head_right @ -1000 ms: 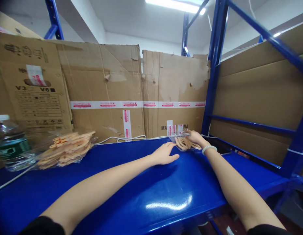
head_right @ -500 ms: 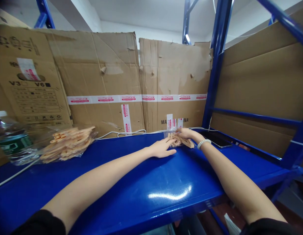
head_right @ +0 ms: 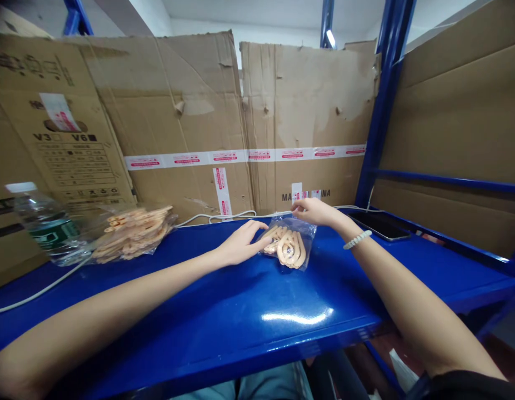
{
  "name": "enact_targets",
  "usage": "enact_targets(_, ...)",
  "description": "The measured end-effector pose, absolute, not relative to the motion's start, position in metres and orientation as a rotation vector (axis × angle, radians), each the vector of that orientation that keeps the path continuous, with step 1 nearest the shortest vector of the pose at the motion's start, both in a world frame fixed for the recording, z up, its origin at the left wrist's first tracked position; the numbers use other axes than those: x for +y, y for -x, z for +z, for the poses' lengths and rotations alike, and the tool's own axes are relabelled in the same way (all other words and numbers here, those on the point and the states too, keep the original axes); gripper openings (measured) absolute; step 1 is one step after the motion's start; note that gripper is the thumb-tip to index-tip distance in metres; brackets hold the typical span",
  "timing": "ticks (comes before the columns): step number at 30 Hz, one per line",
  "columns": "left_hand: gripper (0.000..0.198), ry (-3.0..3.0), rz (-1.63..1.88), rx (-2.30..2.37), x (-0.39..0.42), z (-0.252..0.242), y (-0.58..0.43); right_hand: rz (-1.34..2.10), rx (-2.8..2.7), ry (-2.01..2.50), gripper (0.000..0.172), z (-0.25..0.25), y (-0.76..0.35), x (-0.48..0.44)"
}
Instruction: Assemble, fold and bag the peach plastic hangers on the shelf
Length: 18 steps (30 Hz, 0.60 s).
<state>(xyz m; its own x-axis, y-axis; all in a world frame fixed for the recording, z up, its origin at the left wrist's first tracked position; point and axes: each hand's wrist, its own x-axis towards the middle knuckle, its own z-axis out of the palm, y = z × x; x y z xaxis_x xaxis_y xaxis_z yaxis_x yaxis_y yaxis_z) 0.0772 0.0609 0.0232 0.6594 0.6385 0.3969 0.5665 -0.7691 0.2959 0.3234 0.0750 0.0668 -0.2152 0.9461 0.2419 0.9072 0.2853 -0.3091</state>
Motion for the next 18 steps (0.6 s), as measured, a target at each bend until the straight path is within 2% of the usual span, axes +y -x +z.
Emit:
enact_targets(3, 0.066, -2.679, 0.601, 1.309, 0.054, 0.026, -0.116, -0.163, -2.144, 1.679, 0.025, 0.064, -0.334, 0.083)
enact_targets(7, 0.112, -2.63, 0.387, 1.496, 0.047, 0.024, -0.173, -0.113, -2.254, 1.615, 0.032, 0.051, -0.347, 0.096)
enact_targets(9, 0.121, -2.593, 0.246, 1.551, 0.045, 0.02, -0.189, -0.048, -2.3, 1.608, 0.034, 0.045, -0.351, 0.101)
enact_targets(11, 0.117, -2.597, 0.159, 1.568, 0.043, 0.015, -0.191, -0.001, -2.342, 1.617, 0.034, 0.042, -0.352, 0.103)
enact_targets(13, 0.103, -2.645, 0.153, 1.505, 0.043, 0.012, -0.18, 0.053, -2.399, 1.601, 0.031, 0.04, -0.351, 0.102)
enact_targets(16, 0.084, -2.811, 0.246, 1.261, 0.044, 0.011, -0.146, 0.133, -2.498, 1.532, 0.024, 0.042, -0.34, 0.095)
enact_targets(18, 0.078, -2.933, 0.25, 1.002, 0.045, 0.014, -0.117, 0.232, -2.584, 1.448, 0.02, 0.044, -0.329, 0.087)
